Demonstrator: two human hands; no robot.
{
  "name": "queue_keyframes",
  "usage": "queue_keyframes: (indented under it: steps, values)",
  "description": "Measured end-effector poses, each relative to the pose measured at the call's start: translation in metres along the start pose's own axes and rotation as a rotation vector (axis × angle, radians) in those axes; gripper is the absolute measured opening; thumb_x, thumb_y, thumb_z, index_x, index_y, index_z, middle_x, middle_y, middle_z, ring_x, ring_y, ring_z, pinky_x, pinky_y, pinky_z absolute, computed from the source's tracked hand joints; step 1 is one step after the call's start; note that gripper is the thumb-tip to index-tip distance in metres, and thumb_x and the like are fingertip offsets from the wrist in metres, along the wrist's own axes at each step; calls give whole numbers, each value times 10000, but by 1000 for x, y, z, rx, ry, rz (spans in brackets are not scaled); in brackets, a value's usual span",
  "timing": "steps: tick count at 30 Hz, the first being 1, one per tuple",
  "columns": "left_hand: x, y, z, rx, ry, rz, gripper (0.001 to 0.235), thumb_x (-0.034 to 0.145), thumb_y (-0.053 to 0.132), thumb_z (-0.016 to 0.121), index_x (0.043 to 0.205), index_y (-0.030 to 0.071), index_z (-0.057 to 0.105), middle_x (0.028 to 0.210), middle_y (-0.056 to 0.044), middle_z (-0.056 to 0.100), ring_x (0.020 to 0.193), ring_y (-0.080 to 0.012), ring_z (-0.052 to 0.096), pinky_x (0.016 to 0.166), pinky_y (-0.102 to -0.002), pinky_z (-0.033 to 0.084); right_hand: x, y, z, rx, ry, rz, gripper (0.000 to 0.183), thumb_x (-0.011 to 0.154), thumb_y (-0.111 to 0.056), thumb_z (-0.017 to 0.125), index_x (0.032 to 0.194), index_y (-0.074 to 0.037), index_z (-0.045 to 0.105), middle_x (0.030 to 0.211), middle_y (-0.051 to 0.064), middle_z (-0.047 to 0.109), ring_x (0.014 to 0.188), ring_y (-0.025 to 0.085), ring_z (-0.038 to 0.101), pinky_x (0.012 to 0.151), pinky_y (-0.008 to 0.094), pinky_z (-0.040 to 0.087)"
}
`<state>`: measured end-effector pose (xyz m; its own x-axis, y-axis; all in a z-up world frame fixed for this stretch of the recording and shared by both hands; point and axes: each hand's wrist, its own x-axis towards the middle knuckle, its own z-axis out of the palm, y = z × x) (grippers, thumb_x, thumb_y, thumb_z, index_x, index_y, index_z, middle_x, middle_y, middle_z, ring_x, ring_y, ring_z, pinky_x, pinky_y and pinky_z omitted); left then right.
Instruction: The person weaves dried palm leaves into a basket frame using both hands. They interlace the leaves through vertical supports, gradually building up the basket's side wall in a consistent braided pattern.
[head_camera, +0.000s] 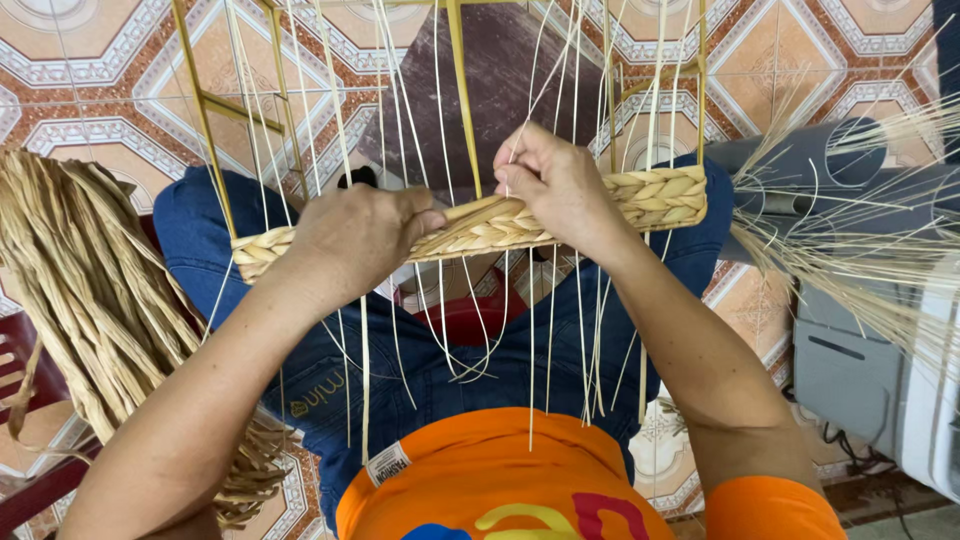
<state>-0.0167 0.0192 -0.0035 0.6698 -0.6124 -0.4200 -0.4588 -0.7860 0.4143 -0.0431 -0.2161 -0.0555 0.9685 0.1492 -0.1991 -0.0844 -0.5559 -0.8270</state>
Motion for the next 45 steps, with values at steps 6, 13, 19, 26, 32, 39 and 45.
queue_keyframes:
  steps: [6,13,19,26,32,39,45]
  values:
    - [3,4,8,118,515,412,535,847,449,668,1202,50,702,971,-104,666,900,-303,684,761,-372,620,6,-19,-20,16,-24,305,114,984,-162,620,1080,-109,654,911,24,742,580,63,584,478,194,510]
    - [24,8,-13,185,-38,189,215,997,146,633,1194,114,712,1032,-119,663,845,-262,697,664,-380,593,-12,-21,-9,-77,-100,-231,137,983,-160,683,1055,-64,749,928,71,752,734,74,681,599,186,599]
    - [2,8,-32,-39,779,525,239,924,304,764,913,70,721,832,-84,684,796,-258,667,697,-397,593,-5,-6,11,-89,-3,-1,64,1013,-116,659,1028,-78,708,786,42,737,583,102,666,476,243,531]
    - [50,5,21,-478,298,-9,231,984,-34,537,1211,-64,562,867,-191,719,697,-252,722,641,-318,621,-4,-17,13,148,141,256,175,965,-11,577,1125,-33,510,826,80,746,552,122,657,448,267,522]
    - [78,-5,20,-1024,134,-229,772,918,-13,543,1576,98,155,979,-84,684,526,-173,679,462,-253,636,14,-17,19,-23,-46,211,88,961,-42,613,1041,-51,648,973,84,762,827,138,736,698,289,608]
    - [26,-17,29,-1321,185,-276,350,1080,254,470,1284,33,650,697,-76,572,430,-84,449,341,-208,358,8,-15,13,-126,-193,210,149,1014,-77,579,1079,-91,713,985,75,765,804,160,697,766,364,572]
    - [-24,-37,51,-1567,225,-176,325,1012,249,495,1218,37,630,859,-42,745,525,-84,607,456,-205,532,-12,-16,3,-29,65,-121,215,1030,-84,584,1228,-86,666,1087,76,737,876,128,707,714,228,604]
